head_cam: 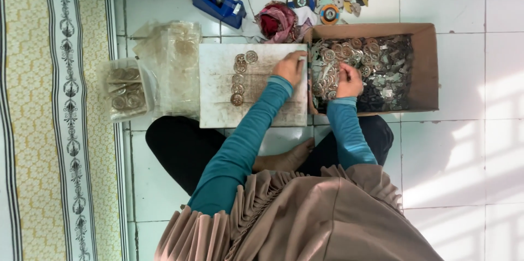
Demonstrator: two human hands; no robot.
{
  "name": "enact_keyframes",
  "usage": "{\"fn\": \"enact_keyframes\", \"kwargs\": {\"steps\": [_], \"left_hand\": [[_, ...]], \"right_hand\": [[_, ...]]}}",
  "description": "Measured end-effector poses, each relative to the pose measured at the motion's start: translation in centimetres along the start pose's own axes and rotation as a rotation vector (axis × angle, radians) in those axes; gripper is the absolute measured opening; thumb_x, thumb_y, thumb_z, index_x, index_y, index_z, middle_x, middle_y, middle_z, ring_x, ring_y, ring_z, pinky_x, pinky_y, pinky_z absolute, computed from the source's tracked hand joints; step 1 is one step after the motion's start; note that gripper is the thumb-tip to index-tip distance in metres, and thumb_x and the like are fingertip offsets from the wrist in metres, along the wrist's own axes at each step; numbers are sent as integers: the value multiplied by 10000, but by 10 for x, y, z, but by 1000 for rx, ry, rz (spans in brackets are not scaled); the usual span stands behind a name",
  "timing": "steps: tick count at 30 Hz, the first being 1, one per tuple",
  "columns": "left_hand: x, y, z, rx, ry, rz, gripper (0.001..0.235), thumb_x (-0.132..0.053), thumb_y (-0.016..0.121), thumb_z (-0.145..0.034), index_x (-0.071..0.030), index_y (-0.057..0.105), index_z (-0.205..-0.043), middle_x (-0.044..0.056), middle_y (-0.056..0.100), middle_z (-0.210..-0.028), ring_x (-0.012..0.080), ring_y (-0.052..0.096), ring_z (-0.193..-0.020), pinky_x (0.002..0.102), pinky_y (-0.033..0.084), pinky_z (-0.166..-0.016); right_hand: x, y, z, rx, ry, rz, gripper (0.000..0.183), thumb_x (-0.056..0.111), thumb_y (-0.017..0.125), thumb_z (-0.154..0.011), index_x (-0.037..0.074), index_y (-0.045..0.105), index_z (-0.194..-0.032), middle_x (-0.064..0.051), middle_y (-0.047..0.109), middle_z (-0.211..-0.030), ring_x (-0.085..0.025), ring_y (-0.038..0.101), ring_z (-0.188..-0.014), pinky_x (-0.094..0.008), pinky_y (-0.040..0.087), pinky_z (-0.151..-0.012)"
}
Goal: The person picks up circular metal charms from a box and places them into clear plastic bags while sitting on the floor.
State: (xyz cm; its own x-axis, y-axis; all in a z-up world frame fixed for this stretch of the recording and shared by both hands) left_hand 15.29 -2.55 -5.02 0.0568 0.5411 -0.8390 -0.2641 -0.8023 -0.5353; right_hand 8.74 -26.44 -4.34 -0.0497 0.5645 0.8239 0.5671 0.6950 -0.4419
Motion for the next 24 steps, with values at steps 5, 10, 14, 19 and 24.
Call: {"fn": "enact_keyframes", "kwargs": {"steps": [5,10,14,19,24], "left_hand": [[-41,121,-3,342,125,-251,414,-78,559,-995,-154,557,-1403,180,548,-1412,370,618,-1246,483,592,-1011],[12,209,-11,521,149,-875,301,-73,537,-970,-86,652,-1248,183,623,-1282,344,611,-1210,503,500,-1032],[15,214,-9,512,173,-890,290,-78,536,-967,-81,649,-1234,174,642,-1245,339,624,-1183,494,495,-1017],[18,217,-15,495,191,-913,275,-83,534,-964,-74,645,-1216,164,666,-1197,332,641,-1147,483,489,-999],[15,217,-8,458,245,-927,257,-91,532,-959,-66,639,-1192,149,697,-1133,323,664,-1100,467,481,-974]], "right_hand": [[-93,-5,12,21,61,74,234,-3,784,-897,166,832,-1052,-85,755,-940,-309,727,-894,-462,603,-810],[-134,43,38,310,91,219,231,111,767,-924,256,806,-1099,-39,745,-1004,-316,714,-955,-477,600,-894],[-166,69,49,693,159,494,393,151,680,-986,326,657,-1338,-94,553,-1284,-385,657,-1116,-528,577,-977],[-60,45,45,866,191,643,564,134,693,-975,402,506,-1435,-65,441,-1357,-355,605,-1231,-559,540,-1022],[-47,43,44,873,87,738,518,159,670,-967,282,487,-1435,-96,425,-1398,-347,578,-1266,-550,580,-958]]}}
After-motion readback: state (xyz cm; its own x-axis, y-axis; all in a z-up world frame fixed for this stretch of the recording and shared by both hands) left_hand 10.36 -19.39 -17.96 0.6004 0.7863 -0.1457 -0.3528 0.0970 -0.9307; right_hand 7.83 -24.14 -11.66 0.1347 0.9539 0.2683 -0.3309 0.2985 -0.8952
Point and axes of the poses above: each hand's wrist, its own z-axis away from the middle knuckle, its own y-axis out of the palm, x = y × z, the point moved 6 cm from there along -z, towards the middle knuckle
